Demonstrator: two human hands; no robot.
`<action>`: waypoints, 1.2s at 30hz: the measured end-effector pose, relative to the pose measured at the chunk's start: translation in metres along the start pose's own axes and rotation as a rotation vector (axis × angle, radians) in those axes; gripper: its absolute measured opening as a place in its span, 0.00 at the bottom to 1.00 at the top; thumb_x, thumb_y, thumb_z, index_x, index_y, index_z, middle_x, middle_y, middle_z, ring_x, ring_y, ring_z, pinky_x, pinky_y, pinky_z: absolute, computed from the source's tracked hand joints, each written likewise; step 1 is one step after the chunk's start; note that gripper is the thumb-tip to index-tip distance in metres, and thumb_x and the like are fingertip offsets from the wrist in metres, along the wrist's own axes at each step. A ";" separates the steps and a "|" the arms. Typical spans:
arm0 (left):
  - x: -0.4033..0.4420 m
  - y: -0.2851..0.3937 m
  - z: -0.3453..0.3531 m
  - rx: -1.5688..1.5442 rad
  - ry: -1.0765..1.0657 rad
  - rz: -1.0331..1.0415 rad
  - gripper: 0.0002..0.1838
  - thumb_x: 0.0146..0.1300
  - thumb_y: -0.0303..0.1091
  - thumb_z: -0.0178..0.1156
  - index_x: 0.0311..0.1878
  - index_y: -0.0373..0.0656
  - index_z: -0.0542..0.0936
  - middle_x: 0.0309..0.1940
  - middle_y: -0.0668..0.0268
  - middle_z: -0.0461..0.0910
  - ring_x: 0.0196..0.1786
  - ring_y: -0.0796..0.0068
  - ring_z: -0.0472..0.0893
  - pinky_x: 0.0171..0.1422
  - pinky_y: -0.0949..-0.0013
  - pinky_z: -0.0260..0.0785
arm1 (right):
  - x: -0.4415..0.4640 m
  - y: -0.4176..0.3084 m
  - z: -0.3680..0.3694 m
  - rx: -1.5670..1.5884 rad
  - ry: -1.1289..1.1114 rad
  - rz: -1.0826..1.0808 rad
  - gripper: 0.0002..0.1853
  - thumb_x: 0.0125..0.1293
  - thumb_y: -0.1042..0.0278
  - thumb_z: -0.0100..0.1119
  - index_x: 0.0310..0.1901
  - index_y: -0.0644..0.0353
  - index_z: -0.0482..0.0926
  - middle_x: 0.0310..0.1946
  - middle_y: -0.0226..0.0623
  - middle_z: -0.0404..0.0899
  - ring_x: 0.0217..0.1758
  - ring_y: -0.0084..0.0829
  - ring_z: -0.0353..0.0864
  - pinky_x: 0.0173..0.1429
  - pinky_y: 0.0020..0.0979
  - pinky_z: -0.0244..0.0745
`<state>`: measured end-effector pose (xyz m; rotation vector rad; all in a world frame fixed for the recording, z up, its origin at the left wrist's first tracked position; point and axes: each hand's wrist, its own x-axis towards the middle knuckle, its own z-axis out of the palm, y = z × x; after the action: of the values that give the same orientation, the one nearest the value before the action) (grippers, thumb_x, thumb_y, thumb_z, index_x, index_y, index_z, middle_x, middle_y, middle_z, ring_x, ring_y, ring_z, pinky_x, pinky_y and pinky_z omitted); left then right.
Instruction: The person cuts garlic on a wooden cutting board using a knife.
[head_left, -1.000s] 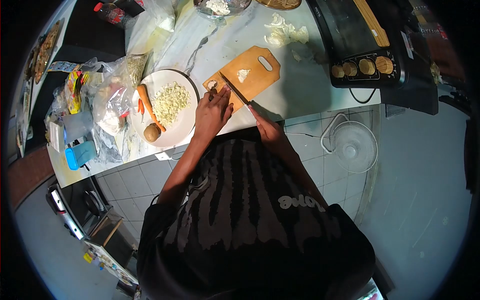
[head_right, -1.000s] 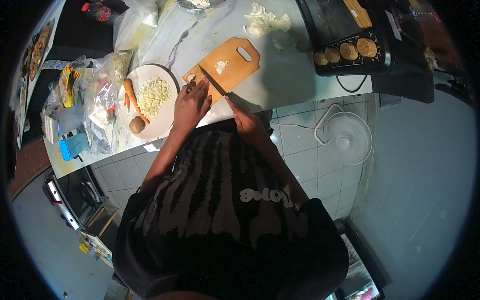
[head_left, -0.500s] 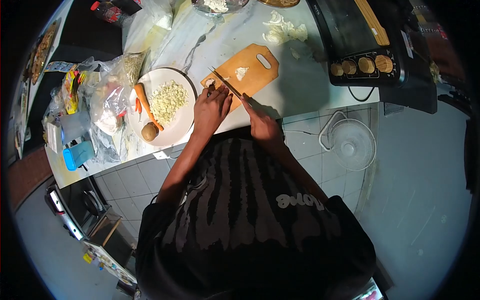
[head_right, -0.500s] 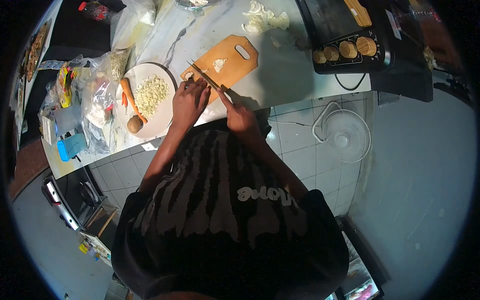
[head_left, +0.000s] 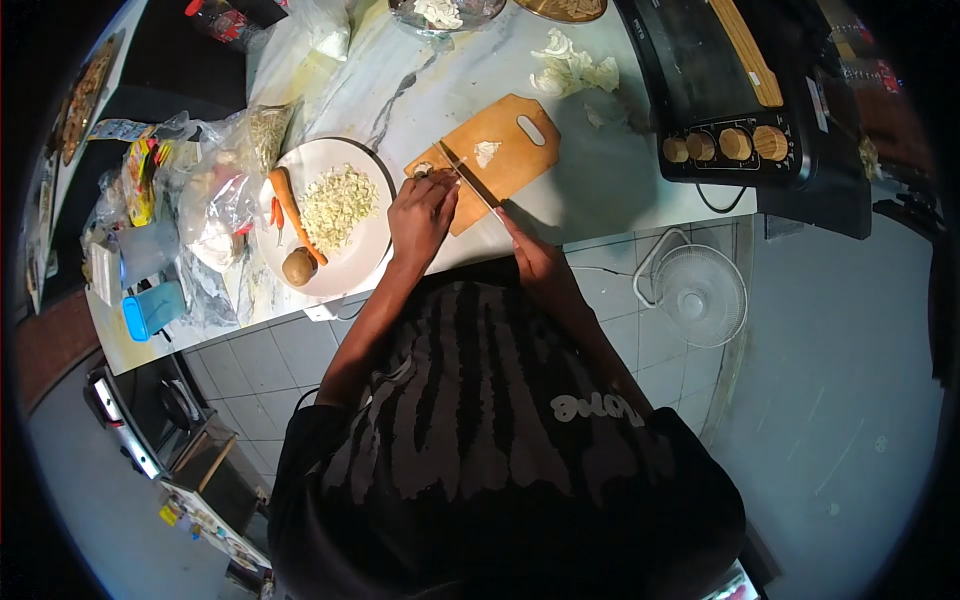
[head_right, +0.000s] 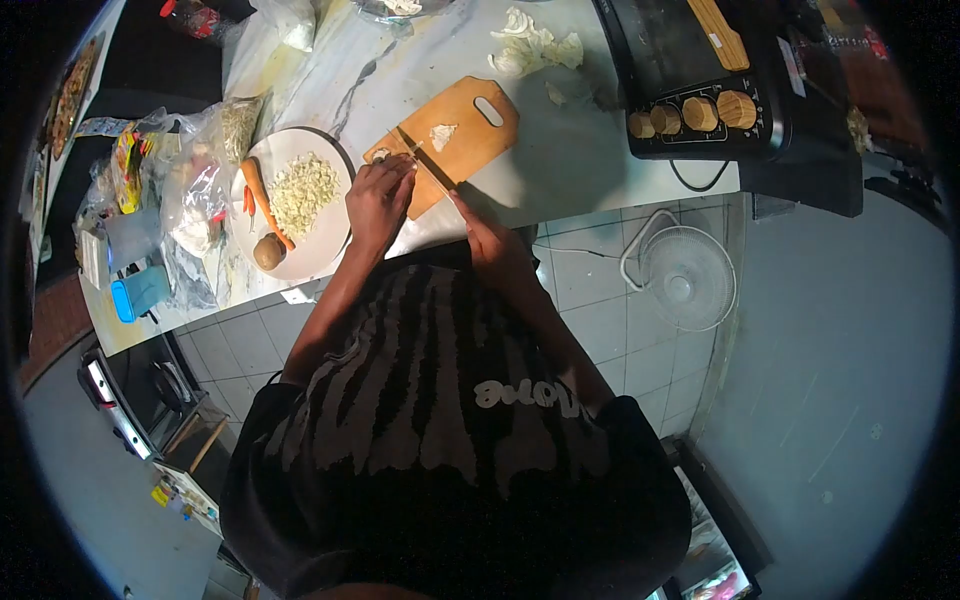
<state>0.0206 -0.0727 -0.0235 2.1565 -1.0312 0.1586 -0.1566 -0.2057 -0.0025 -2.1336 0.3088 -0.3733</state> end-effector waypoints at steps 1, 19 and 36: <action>0.000 0.000 0.000 -0.009 0.028 0.004 0.09 0.61 0.27 0.71 0.45 0.43 0.89 0.43 0.67 0.89 0.43 0.64 0.84 0.47 0.64 0.78 | -0.002 -0.001 -0.003 -0.024 -0.059 0.077 0.28 0.76 0.73 0.45 0.76 0.44 0.68 0.52 0.60 0.80 0.47 0.60 0.83 0.53 0.51 0.79; 0.004 0.000 -0.002 -0.037 -0.107 -0.126 0.06 0.59 0.29 0.71 0.40 0.44 0.91 0.39 0.67 0.88 0.44 0.65 0.83 0.47 0.64 0.79 | -0.005 -0.002 -0.005 -0.034 -0.181 0.177 0.27 0.80 0.65 0.41 0.78 0.39 0.64 0.57 0.59 0.78 0.54 0.63 0.80 0.57 0.55 0.78; 0.000 -0.002 0.000 0.018 -0.098 0.023 0.06 0.61 0.26 0.69 0.42 0.39 0.89 0.42 0.66 0.86 0.43 0.65 0.83 0.46 0.64 0.78 | 0.007 -0.019 0.003 -0.236 -0.369 0.428 0.33 0.72 0.78 0.49 0.78 0.44 0.64 0.41 0.64 0.82 0.45 0.59 0.84 0.49 0.50 0.79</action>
<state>0.0218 -0.0718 -0.0241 2.1873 -1.1141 0.0741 -0.1478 -0.1956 0.0123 -2.2363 0.6005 0.3151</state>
